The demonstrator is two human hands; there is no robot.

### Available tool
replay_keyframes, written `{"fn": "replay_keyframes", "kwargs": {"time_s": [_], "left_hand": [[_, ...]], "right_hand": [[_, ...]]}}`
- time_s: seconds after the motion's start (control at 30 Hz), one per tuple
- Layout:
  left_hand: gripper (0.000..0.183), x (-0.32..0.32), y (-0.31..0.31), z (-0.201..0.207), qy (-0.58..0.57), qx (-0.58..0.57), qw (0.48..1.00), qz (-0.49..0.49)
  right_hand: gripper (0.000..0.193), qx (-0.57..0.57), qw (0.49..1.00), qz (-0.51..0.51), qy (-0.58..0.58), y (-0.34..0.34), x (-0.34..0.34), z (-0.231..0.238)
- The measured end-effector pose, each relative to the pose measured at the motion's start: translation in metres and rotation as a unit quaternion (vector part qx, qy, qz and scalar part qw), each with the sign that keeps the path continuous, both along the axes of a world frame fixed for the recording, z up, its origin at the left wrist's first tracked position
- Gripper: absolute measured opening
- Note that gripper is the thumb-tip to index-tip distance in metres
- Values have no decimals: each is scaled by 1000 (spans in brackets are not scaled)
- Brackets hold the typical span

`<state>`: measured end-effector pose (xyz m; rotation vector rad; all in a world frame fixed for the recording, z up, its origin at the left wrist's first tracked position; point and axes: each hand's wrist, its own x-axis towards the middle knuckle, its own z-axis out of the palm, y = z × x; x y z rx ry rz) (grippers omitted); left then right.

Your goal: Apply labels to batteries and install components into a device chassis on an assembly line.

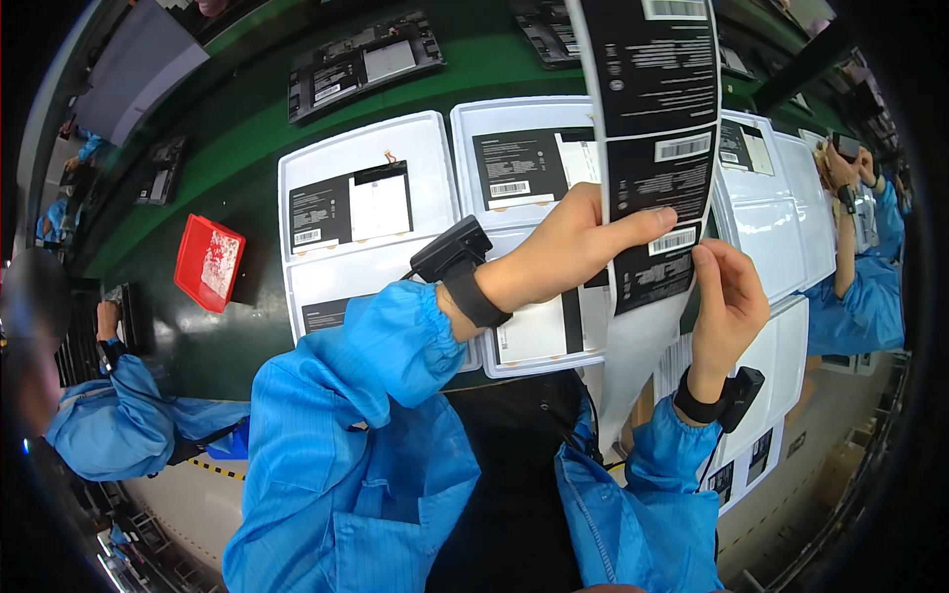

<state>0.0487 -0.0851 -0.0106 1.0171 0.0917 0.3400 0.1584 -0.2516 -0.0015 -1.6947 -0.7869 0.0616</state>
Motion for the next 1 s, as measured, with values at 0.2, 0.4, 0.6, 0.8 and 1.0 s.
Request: {"fn": "replay_keyframes", "kwargs": {"time_s": [0.2,0.4,0.6,0.8,1.0], "left_hand": [[32,-7,-8,5,-50,56,992,101],[29,-19,1,12,-24,143,986,79],[30,-30,-1,22,-47,116,987,96],[30,-31,-5,20,-36,100,992,70],[32,-31,-9,19,-27,66,996,57]], "right_hand": [[18,26,985,5,-172,10,-4,20],[20,-9,971,29,-239,15,-8,27],[20,-8,971,82,-226,15,-11,37],[16,-44,965,136,-220,7,-7,55],[9,-94,967,174,-162,4,-5,54]]}}
